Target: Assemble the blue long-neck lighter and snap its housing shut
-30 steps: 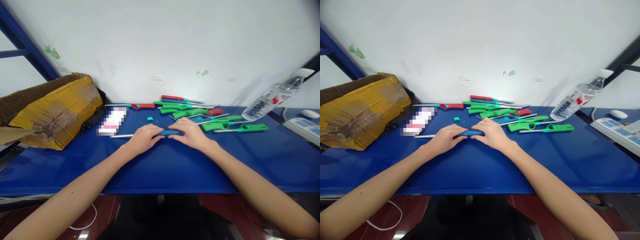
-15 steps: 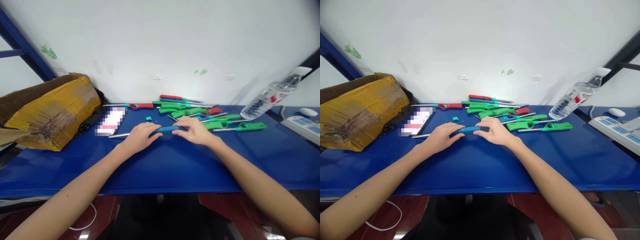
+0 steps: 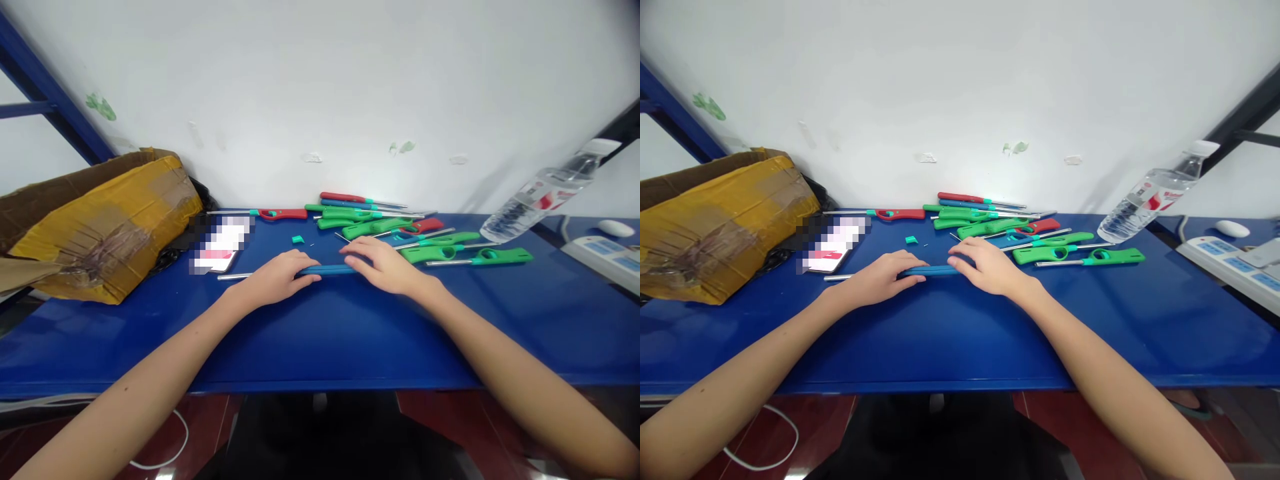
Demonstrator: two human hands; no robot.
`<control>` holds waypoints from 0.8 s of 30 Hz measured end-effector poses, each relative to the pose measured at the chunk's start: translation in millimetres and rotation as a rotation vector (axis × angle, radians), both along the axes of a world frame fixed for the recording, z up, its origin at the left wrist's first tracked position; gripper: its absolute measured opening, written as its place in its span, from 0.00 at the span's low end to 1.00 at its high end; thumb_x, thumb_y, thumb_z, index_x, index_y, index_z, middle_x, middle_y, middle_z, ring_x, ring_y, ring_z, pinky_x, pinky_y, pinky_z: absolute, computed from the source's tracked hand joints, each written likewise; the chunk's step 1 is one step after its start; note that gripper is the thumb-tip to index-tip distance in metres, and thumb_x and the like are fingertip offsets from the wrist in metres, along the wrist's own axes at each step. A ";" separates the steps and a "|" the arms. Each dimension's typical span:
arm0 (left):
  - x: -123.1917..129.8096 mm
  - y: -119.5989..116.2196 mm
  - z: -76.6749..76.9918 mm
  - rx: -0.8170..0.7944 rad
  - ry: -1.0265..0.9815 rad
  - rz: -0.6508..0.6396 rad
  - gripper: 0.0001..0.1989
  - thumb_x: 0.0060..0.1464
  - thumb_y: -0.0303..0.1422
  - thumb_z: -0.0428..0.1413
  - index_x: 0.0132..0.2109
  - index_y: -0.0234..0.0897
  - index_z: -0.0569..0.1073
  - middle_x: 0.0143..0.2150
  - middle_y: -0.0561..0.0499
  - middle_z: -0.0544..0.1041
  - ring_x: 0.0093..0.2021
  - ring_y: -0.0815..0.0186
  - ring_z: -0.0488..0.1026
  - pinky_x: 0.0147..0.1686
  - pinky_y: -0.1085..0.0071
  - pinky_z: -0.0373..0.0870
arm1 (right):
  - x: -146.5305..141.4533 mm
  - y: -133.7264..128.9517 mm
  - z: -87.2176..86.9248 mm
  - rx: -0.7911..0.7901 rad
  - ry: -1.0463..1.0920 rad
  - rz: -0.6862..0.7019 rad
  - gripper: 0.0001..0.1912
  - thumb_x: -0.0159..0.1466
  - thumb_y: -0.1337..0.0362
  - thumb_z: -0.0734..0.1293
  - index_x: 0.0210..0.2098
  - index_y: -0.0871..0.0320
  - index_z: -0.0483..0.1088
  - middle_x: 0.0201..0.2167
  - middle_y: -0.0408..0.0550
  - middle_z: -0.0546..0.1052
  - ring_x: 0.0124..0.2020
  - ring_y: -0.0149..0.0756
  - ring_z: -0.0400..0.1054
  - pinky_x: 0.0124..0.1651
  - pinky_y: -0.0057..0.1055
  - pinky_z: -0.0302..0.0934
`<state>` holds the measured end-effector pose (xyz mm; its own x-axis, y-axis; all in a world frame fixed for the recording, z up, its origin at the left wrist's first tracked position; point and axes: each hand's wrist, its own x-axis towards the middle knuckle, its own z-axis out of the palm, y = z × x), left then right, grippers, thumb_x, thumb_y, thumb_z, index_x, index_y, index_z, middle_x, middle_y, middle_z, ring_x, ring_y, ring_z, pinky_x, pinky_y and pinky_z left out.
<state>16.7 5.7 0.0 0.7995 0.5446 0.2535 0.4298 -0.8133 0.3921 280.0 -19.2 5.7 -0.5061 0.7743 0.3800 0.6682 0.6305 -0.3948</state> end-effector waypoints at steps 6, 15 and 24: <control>-1.2 -1.2 -1.1 -0.020 0.014 -0.007 0.16 0.69 0.39 0.47 0.55 0.39 0.73 0.47 0.45 0.77 0.47 0.60 0.73 0.50 0.63 0.69 | -0.3 0.6 -7.6 0.143 -0.047 0.149 0.13 0.67 0.59 0.67 0.48 0.58 0.77 0.44 0.54 0.80 0.45 0.44 0.74 0.52 0.42 0.68; 1.0 -3.7 -4.9 0.059 -0.008 -0.033 0.15 0.69 0.37 0.48 0.55 0.40 0.73 0.49 0.47 0.78 0.49 0.61 0.74 0.51 0.63 0.69 | -5.5 -2.2 -6.8 0.260 -0.104 0.162 0.10 0.68 0.63 0.65 0.43 0.59 0.78 0.40 0.52 0.82 0.40 0.42 0.75 0.48 0.41 0.68; 6.7 -5.8 -12.7 0.232 0.034 0.004 0.16 0.68 0.39 0.49 0.54 0.36 0.74 0.46 0.45 0.79 0.45 0.60 0.74 0.47 0.63 0.71 | -11.4 -2.9 -15.9 0.335 -0.105 0.180 0.12 0.68 0.60 0.65 0.46 0.58 0.77 0.41 0.55 0.80 0.41 0.43 0.74 0.45 0.42 0.70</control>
<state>23.4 -0.1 -12.7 0.8078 0.4778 0.3451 0.4425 -0.8784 0.1803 268.6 -22.1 -10.1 -0.6720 0.5115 0.5355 0.5613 0.8235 -0.0823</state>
